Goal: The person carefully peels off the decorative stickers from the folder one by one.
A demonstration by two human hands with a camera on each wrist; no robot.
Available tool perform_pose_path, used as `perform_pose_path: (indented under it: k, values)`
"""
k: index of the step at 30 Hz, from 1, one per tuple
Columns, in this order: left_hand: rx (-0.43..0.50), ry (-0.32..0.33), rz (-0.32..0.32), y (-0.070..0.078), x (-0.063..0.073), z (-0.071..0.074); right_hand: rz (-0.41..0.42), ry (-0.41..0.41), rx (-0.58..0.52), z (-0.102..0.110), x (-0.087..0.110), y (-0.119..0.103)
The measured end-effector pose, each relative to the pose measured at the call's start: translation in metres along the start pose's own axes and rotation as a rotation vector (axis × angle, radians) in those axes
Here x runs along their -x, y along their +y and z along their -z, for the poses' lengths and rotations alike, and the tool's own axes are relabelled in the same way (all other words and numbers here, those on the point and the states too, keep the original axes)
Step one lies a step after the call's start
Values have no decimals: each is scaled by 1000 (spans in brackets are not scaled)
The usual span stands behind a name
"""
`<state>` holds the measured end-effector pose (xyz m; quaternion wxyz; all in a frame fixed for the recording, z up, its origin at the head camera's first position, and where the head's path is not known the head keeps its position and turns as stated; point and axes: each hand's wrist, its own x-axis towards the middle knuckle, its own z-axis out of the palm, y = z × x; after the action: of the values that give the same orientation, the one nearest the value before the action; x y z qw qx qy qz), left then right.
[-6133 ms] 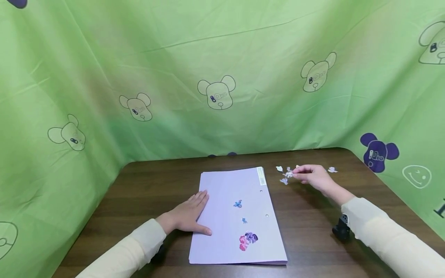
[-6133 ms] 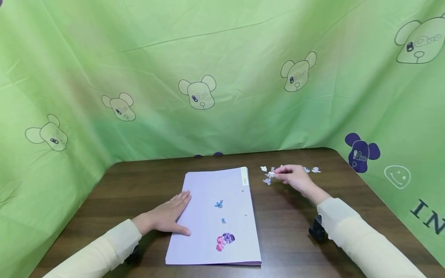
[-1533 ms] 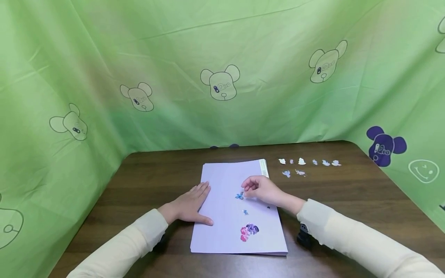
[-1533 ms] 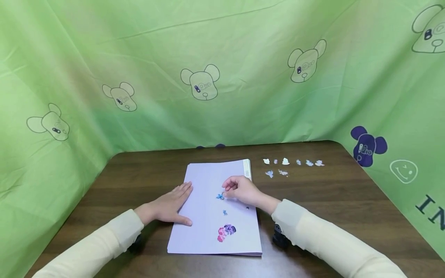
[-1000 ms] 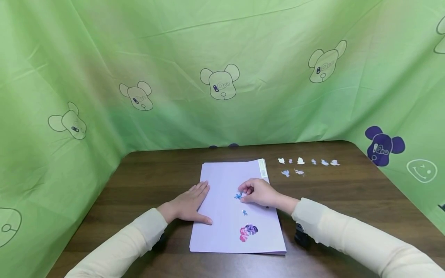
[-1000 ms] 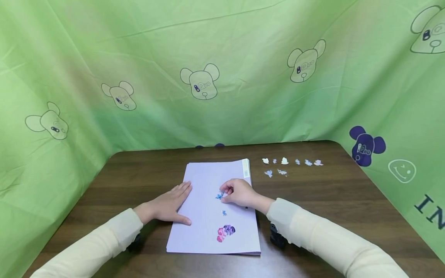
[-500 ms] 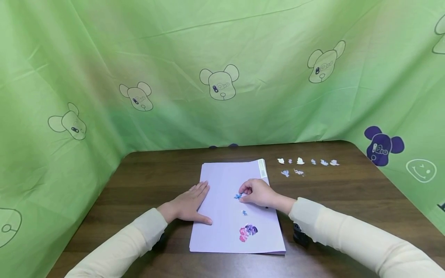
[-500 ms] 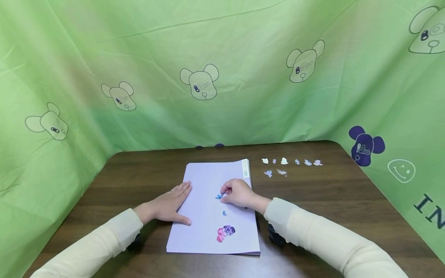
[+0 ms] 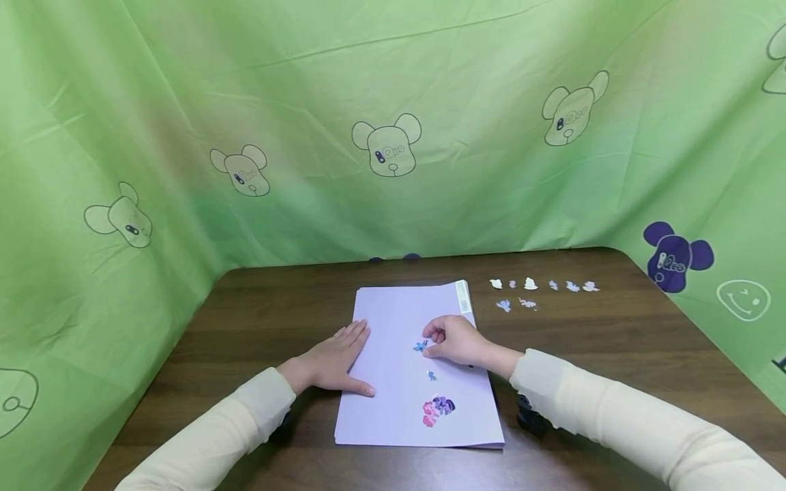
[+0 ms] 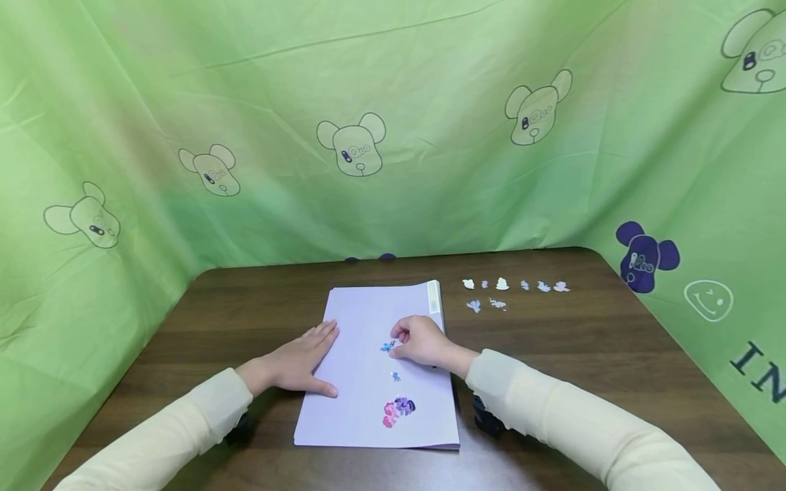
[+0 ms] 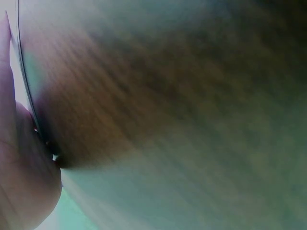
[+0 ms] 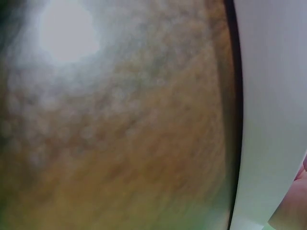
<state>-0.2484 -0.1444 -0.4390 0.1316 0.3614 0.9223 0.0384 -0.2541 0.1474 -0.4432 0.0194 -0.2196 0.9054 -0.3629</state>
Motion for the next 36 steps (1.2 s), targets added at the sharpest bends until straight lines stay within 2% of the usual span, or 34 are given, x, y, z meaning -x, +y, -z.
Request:
perform_pose_path:
  k: [8, 17, 26, 36]
  values:
    - [0, -2, 0, 0, 0, 0, -35, 12, -7, 0, 0, -1]
    - [3, 2, -1, -3, -1, -2, -6, 1, -21, 0, 0, -2]
    - [-5, -4, 9, -3, -3, -3, -10, 25, -19, 0, 0, -1]
    - [-3, -3, 14, -1, 0, -3, -4, 5, -7, -1, 0, -1]
